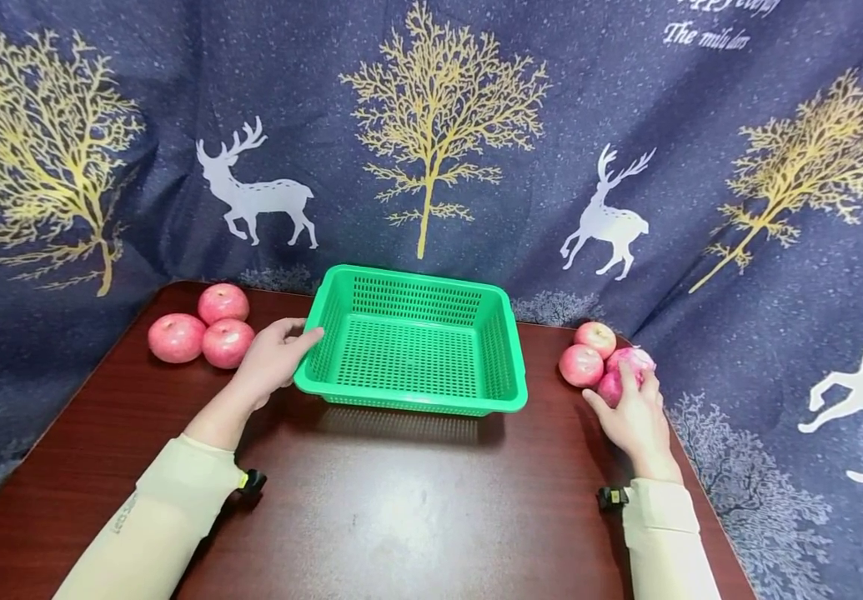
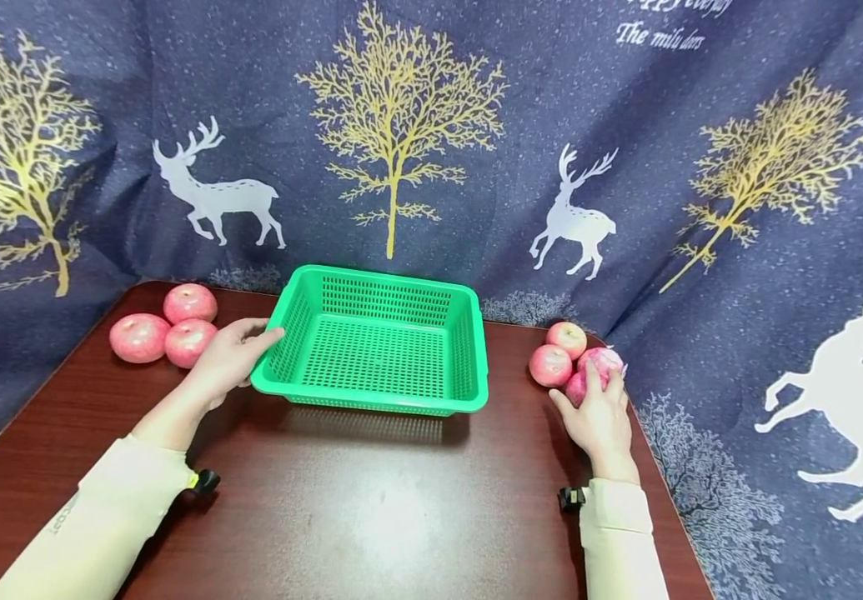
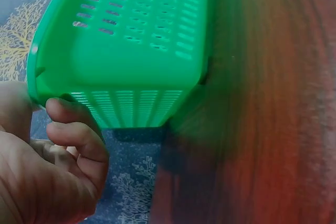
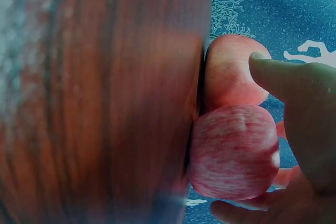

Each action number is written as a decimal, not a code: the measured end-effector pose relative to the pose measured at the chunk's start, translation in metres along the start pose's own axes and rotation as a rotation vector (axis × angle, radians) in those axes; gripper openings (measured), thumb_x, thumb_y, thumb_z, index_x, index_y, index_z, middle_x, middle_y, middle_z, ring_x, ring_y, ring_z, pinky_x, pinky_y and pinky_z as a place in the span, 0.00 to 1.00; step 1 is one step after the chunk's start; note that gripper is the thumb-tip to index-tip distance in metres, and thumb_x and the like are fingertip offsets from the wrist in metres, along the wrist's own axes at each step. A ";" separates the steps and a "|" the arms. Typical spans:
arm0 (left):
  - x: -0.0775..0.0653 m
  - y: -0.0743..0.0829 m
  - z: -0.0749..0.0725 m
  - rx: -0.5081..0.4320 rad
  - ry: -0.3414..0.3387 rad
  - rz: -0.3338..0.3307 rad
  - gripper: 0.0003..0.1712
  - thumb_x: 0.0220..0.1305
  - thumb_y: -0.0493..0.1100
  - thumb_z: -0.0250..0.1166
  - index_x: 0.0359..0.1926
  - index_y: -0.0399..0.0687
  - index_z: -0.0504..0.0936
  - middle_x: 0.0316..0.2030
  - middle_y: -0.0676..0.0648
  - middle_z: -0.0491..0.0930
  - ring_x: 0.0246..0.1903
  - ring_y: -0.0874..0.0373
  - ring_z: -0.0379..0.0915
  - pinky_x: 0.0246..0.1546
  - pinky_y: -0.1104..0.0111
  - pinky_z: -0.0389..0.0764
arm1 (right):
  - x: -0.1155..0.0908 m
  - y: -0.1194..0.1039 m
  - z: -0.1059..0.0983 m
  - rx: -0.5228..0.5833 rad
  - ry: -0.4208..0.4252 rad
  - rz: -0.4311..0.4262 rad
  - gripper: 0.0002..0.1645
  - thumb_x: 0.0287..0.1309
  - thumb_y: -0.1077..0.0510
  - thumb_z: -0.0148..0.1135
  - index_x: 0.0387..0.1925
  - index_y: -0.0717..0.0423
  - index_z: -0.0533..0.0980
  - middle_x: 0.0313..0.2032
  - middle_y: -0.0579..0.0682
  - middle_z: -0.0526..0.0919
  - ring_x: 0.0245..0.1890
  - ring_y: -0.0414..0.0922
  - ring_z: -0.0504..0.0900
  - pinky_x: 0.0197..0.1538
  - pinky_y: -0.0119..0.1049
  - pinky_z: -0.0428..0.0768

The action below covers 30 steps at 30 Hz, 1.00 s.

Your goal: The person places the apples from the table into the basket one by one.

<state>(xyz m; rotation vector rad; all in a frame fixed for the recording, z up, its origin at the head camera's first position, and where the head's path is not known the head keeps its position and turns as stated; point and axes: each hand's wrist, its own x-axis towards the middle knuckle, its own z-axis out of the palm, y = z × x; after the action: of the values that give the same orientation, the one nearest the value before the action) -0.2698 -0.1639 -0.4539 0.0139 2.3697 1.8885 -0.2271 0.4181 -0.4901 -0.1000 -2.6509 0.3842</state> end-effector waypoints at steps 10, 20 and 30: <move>0.004 0.002 -0.001 -0.029 0.031 0.025 0.34 0.69 0.58 0.61 0.65 0.39 0.68 0.49 0.32 0.79 0.39 0.42 0.81 0.32 0.58 0.84 | 0.001 0.003 0.000 -0.015 -0.025 0.034 0.53 0.52 0.35 0.70 0.73 0.50 0.59 0.61 0.76 0.60 0.47 0.79 0.67 0.44 0.74 0.68; 0.003 -0.001 -0.001 -0.131 0.009 0.003 0.35 0.70 0.55 0.61 0.68 0.41 0.64 0.51 0.30 0.78 0.43 0.38 0.80 0.34 0.55 0.84 | 0.001 0.005 0.003 -0.013 -0.024 0.015 0.54 0.52 0.42 0.73 0.74 0.51 0.56 0.54 0.79 0.62 0.44 0.78 0.69 0.44 0.72 0.70; 0.003 -0.003 0.004 -0.153 -0.003 0.014 0.34 0.70 0.53 0.61 0.68 0.39 0.65 0.50 0.27 0.77 0.44 0.36 0.79 0.35 0.54 0.83 | 0.000 0.011 0.006 -0.013 -0.065 0.044 0.52 0.55 0.46 0.70 0.74 0.55 0.55 0.56 0.79 0.59 0.48 0.78 0.68 0.49 0.71 0.69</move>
<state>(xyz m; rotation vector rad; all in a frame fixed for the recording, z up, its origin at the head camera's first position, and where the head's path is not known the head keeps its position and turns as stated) -0.2726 -0.1604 -0.4579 0.0202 2.2225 2.0688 -0.2295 0.4273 -0.4982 -0.1522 -2.7198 0.3907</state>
